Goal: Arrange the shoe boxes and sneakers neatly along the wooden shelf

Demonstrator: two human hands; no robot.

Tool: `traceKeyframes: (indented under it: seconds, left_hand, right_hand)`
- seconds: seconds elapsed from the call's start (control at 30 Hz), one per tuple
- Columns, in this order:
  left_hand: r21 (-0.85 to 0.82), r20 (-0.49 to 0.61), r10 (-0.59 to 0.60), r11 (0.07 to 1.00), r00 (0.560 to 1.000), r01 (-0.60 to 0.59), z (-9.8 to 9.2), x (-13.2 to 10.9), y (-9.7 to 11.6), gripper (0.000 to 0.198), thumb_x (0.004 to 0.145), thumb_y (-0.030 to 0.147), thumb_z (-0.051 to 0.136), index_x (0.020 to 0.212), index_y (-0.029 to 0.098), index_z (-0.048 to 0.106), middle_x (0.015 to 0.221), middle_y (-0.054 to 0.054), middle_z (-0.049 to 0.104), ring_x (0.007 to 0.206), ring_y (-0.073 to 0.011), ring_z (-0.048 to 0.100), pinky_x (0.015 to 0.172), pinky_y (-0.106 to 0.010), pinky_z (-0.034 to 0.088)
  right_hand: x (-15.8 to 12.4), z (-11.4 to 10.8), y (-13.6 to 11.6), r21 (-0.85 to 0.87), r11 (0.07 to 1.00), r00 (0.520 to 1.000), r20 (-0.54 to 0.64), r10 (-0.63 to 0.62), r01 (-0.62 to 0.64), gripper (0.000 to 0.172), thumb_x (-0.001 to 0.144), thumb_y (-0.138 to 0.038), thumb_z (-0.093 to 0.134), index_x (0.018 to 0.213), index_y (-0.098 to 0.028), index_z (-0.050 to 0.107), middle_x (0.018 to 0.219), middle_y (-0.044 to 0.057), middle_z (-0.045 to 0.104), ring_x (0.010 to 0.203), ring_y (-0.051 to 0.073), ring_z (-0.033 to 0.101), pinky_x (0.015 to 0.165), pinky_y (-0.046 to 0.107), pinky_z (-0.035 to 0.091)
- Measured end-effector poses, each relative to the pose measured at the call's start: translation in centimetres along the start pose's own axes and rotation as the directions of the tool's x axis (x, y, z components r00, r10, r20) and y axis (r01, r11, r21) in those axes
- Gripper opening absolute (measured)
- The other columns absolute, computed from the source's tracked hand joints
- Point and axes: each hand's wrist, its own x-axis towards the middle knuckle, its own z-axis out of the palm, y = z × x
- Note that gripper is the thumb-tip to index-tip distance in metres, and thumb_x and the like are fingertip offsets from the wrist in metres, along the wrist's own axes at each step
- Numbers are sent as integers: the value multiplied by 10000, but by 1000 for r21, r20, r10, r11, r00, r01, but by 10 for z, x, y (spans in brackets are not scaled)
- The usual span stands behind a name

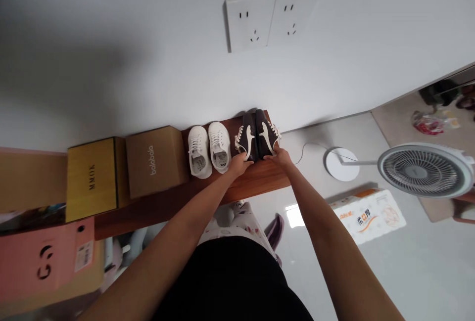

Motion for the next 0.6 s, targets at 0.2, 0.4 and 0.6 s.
traceKeyframes:
  seconds: [0.2,0.4,0.6]
  left_hand:
    - [179,69,25,983,997,-37,-15,-7,20,315,964,331,645,1232,166,642,1165,-148,735,1161,-281,683,966,-350,512]
    - [299,71,17,953,997,-38,-18,-9,42,345,960,244,628,1285,130,630,1097,-191,745,1124,-310,711,963,-383,534]
    - [338,13,23,941,1000,-26,-10,2,54,332,974,70,453,1210,48,686,1011,-237,749,1060,-322,729,962,-427,535]
  right_hand:
    - [-6,-11,-13,-254,953,985,-5,-171,165,274,902,-493,676,927,-222,656,883,64,728,841,234,641,721,292,430]
    - [-16,-11,-30,-472,848,968,57,-244,241,285,946,-413,629,1085,-169,679,1011,177,747,977,299,659,874,353,410]
    - [-14,-6,-38,-498,814,953,109,-283,299,270,943,-324,588,1083,-124,702,1075,210,738,1039,307,632,922,365,380]
